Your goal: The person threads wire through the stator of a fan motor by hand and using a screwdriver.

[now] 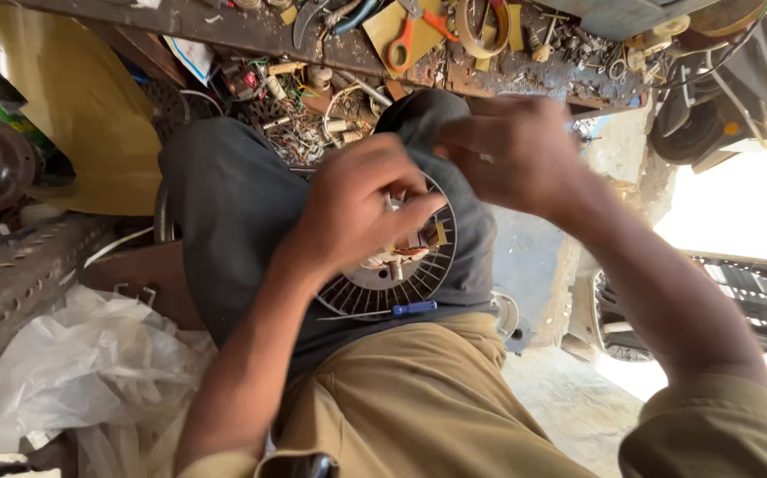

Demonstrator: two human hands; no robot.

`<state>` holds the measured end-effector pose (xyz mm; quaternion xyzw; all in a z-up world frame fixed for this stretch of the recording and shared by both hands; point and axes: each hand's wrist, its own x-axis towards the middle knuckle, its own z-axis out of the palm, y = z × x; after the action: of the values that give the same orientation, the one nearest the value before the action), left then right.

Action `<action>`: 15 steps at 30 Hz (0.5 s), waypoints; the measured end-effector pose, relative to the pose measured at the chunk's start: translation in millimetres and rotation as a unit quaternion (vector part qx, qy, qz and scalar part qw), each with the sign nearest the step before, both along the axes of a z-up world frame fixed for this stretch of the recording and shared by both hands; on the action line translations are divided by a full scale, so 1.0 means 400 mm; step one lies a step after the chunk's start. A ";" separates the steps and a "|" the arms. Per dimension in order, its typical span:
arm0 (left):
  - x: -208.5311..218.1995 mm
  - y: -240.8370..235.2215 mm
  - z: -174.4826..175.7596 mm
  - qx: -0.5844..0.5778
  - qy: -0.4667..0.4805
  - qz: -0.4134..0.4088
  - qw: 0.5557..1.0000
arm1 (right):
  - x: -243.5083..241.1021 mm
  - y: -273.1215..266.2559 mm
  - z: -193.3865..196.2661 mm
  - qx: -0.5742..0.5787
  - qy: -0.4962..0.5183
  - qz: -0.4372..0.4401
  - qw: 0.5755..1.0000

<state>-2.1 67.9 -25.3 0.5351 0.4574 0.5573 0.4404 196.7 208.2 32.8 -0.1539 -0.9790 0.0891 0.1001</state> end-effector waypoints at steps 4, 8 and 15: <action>-0.080 0.085 -0.033 0.049 0.176 -0.167 0.969 | -0.006 -0.153 0.075 -0.103 -0.133 0.142 0.975; -0.043 -0.101 0.003 -0.036 -0.178 -0.099 0.978 | 0.011 -0.196 0.099 -0.230 -0.014 0.223 0.947; 0.015 -0.138 0.061 0.144 -0.020 0.090 0.985 | -0.063 -0.023 -0.076 -0.251 -0.003 0.007 0.968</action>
<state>3.8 12.6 -0.7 0.5386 0.4099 0.6650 0.3157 171.6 199.1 2.3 -0.1671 -0.9268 0.3318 0.0549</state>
